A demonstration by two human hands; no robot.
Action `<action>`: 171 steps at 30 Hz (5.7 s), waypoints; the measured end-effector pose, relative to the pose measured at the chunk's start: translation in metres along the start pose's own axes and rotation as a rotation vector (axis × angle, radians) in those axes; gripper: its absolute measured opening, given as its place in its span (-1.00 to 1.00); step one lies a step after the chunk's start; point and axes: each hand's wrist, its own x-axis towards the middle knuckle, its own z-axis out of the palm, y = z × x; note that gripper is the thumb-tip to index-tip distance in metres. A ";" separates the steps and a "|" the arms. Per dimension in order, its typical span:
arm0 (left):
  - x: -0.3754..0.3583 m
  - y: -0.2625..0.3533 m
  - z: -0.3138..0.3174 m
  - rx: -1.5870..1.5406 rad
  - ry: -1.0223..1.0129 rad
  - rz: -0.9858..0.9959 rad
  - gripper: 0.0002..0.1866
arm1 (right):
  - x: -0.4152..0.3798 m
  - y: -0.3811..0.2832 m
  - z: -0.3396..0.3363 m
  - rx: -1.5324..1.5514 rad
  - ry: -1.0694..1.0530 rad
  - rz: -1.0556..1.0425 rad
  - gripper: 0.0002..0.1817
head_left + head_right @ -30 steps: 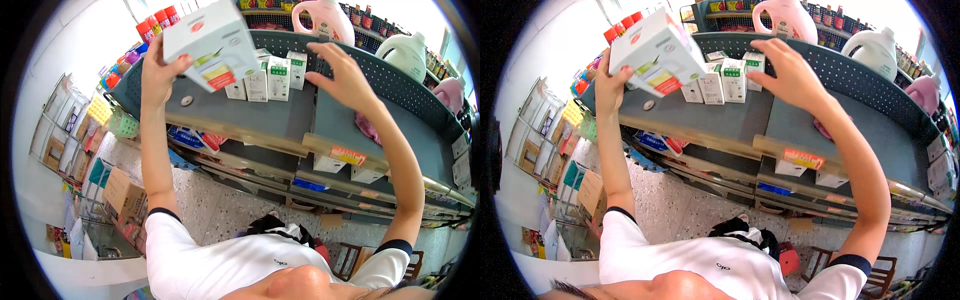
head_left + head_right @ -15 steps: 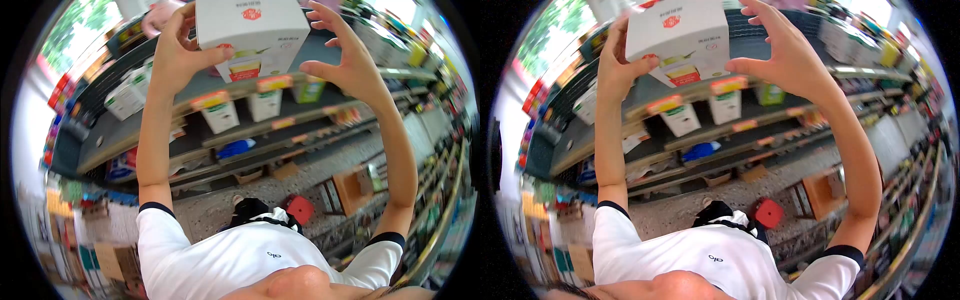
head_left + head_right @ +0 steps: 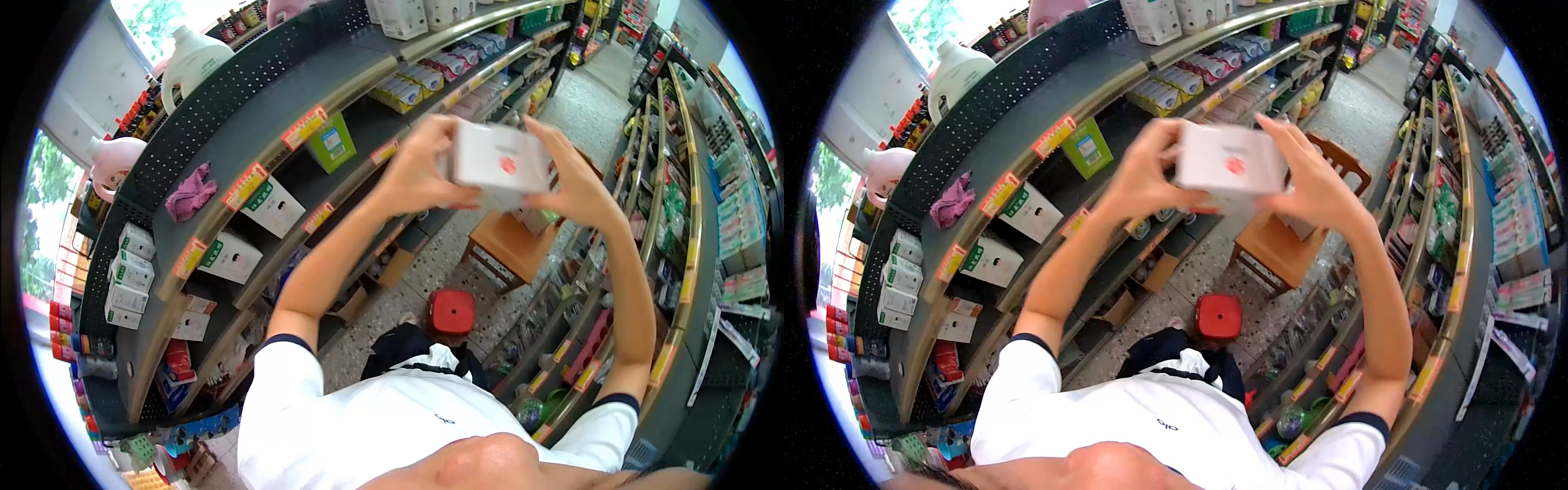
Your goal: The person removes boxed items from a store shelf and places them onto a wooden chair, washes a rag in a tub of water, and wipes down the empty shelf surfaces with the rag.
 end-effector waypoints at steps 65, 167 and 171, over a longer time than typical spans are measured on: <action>-0.075 -0.401 0.360 -0.104 -0.186 -1.284 -0.26 | -0.169 0.686 0.324 0.177 0.686 1.921 0.01; -0.452 0.263 -0.479 1.307 0.736 -0.834 -0.21 | 0.414 -0.500 0.430 -0.079 -0.376 -1.114 -0.06; -0.453 0.251 -0.512 1.322 0.641 -0.917 -0.08 | 0.420 -0.510 0.449 -0.110 -0.404 -1.055 0.03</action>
